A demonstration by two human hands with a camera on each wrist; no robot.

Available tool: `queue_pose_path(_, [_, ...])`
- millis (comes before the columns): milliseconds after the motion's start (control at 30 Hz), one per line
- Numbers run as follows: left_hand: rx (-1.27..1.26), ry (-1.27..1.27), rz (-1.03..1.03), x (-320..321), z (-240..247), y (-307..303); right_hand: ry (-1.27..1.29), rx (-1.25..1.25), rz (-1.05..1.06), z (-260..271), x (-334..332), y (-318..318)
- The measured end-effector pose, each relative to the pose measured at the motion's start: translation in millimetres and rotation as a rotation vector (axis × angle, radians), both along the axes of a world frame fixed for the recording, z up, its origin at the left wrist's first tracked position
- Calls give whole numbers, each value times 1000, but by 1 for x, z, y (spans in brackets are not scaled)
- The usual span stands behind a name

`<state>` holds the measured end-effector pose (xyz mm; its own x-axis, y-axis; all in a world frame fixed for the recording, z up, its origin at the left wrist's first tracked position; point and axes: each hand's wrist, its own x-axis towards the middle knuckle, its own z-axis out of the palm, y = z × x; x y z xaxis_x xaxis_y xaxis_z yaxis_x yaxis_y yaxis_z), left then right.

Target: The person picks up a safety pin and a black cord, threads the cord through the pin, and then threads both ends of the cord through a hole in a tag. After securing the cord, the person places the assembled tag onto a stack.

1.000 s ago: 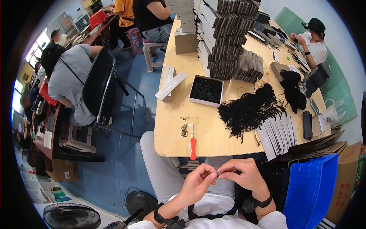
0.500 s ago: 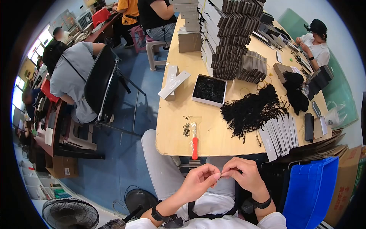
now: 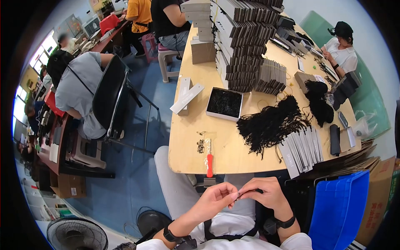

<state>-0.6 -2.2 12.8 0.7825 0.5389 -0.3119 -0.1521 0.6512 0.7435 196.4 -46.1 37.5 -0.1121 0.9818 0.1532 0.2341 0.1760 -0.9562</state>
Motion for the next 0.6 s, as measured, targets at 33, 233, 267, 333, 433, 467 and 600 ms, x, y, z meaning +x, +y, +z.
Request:
queue_pose_path(33, [3, -2, -2, 0, 0, 0, -26, 22, 2, -1, 1, 0])
queue_pose_path(233, [55, 39, -8, 1, 0, 1, -76, 1, 13, 0, 2, -1])
queue_pose_path(267, [69, 50, -13, 1, 1, 1, -58, -34, 10, 1, 2, -1])
queue_pose_path(333, [82, 60, -16, 1, 1, 2, 3, -87, 12, 1, 1, -1])
queue_pose_path(433, [94, 66, -35, -1, 1, 3, 77, -141, 6, -2, -1, -1])
queue_pose_path(467, [101, 107, -35, -1, 1, 3, 90, -143, -4, -3, -2, -1])
queue_pose_path(600, [66, 119, 44, -2, -2, 2, 109, -94, -52, -9, -12, -5])
